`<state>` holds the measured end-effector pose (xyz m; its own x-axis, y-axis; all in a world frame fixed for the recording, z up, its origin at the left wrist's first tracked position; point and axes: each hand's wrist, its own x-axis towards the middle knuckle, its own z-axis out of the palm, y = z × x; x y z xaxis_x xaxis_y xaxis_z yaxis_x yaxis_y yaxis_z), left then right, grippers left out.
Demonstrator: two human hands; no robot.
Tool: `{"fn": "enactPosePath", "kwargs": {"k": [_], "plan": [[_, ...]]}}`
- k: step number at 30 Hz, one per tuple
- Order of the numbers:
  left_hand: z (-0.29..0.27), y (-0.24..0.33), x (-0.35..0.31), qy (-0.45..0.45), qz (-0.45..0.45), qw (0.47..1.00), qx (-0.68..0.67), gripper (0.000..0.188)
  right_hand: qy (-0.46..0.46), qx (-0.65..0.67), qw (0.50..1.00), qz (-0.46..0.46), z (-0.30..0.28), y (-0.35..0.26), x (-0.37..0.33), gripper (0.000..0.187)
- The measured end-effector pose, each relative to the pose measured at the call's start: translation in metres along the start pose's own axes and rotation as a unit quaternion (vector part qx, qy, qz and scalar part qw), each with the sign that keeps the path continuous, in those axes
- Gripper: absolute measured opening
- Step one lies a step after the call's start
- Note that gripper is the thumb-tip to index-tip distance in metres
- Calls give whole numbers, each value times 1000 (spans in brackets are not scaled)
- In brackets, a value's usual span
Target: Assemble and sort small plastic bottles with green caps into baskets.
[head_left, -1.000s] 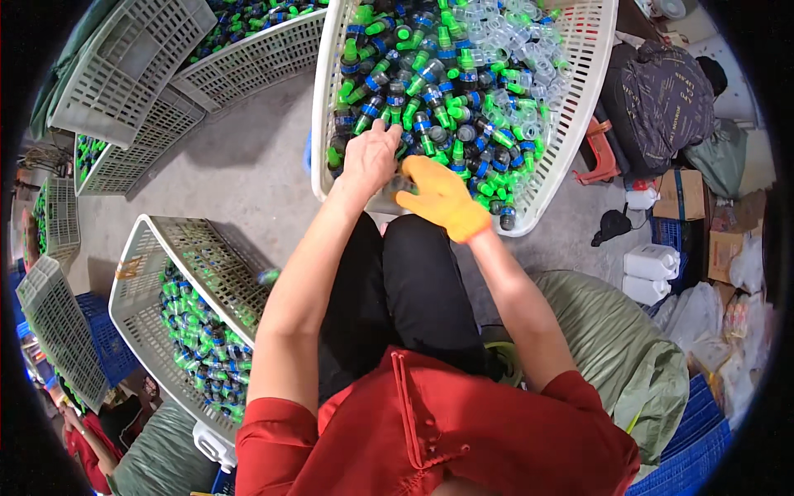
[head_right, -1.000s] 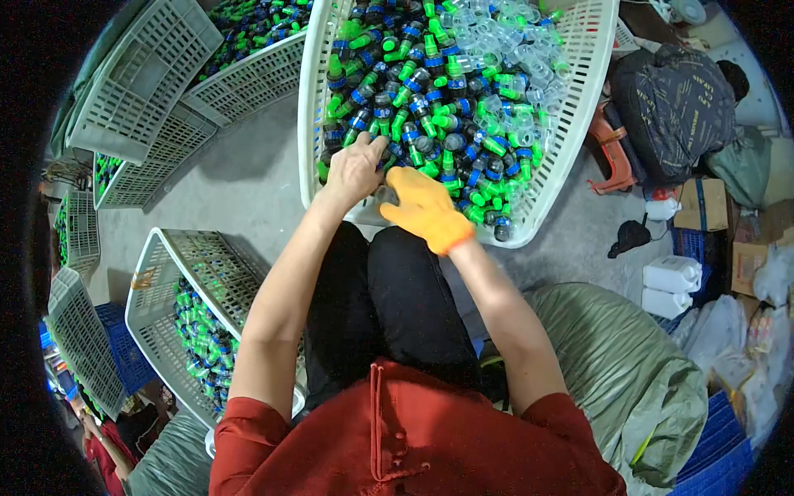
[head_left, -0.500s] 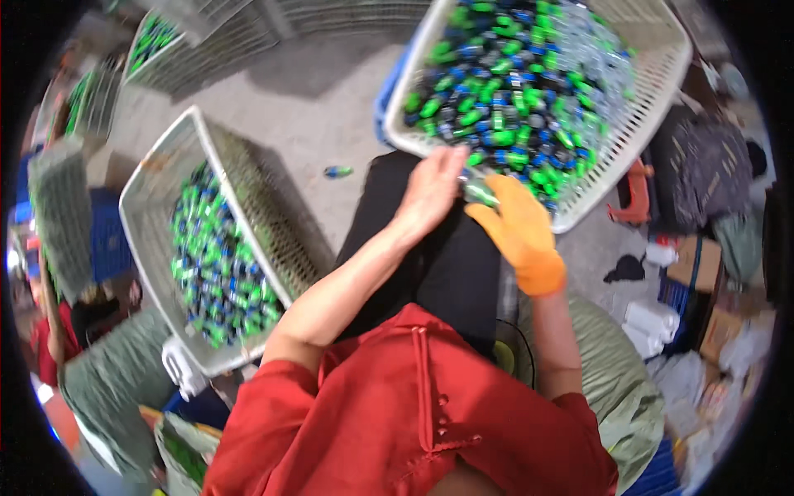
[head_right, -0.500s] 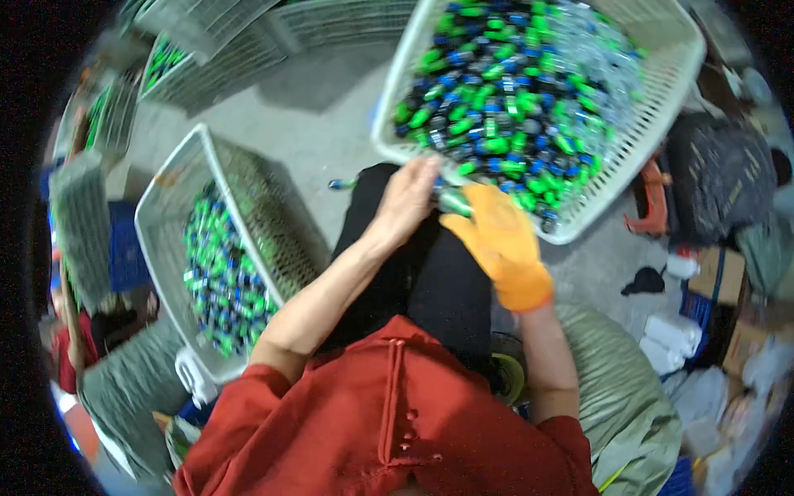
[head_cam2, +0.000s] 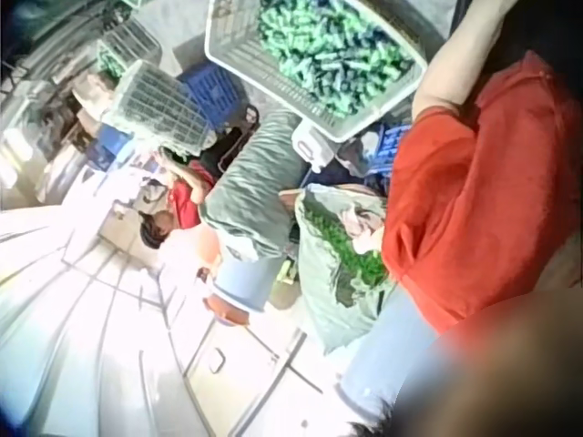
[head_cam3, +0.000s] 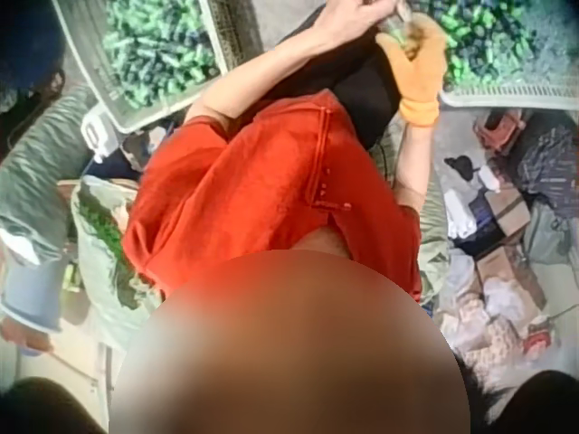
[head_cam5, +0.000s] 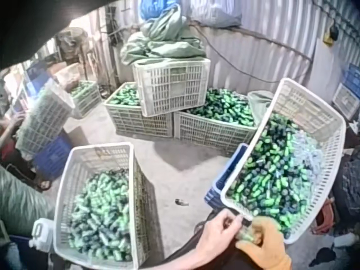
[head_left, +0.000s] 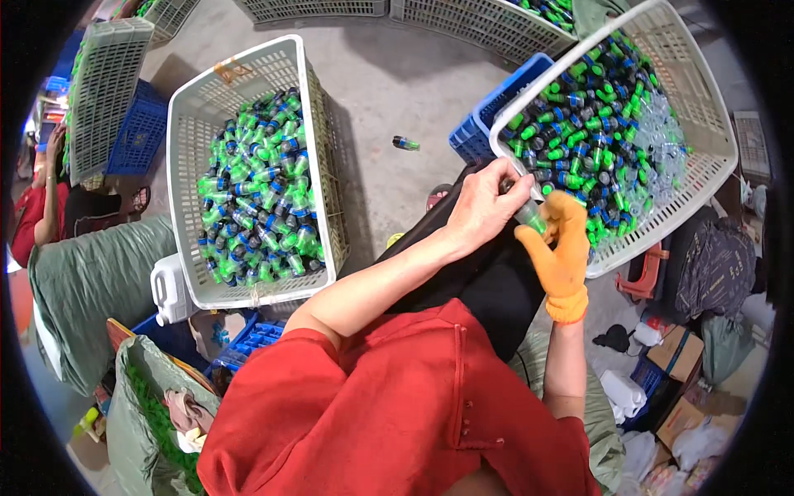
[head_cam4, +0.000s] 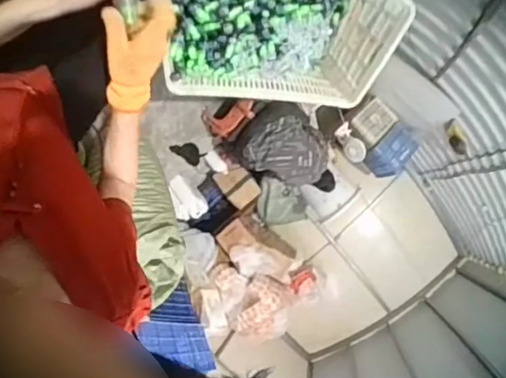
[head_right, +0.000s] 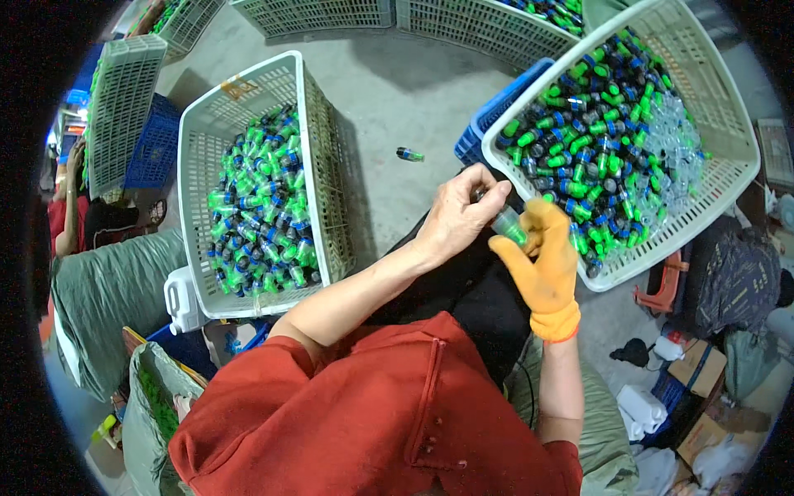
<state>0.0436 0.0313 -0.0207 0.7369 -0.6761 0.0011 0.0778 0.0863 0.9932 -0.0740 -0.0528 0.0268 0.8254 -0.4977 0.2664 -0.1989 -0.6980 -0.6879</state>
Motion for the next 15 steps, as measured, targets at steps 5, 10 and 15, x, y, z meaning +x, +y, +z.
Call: {"fn": "enactPosePath", "kwargs": {"k": [5,10,15], "plan": [[-22,-13,1,-56,-186,973,-125,29,-59,-127,967,-211,15,1,18,31],[-24,-18,-14,72,-59,993,-68,31,-15,118,993,1,53,-2,20,21],[-57,-5,-5,162,249,931,212,28,-31,414,866,278,84,-22,30,23]]}}
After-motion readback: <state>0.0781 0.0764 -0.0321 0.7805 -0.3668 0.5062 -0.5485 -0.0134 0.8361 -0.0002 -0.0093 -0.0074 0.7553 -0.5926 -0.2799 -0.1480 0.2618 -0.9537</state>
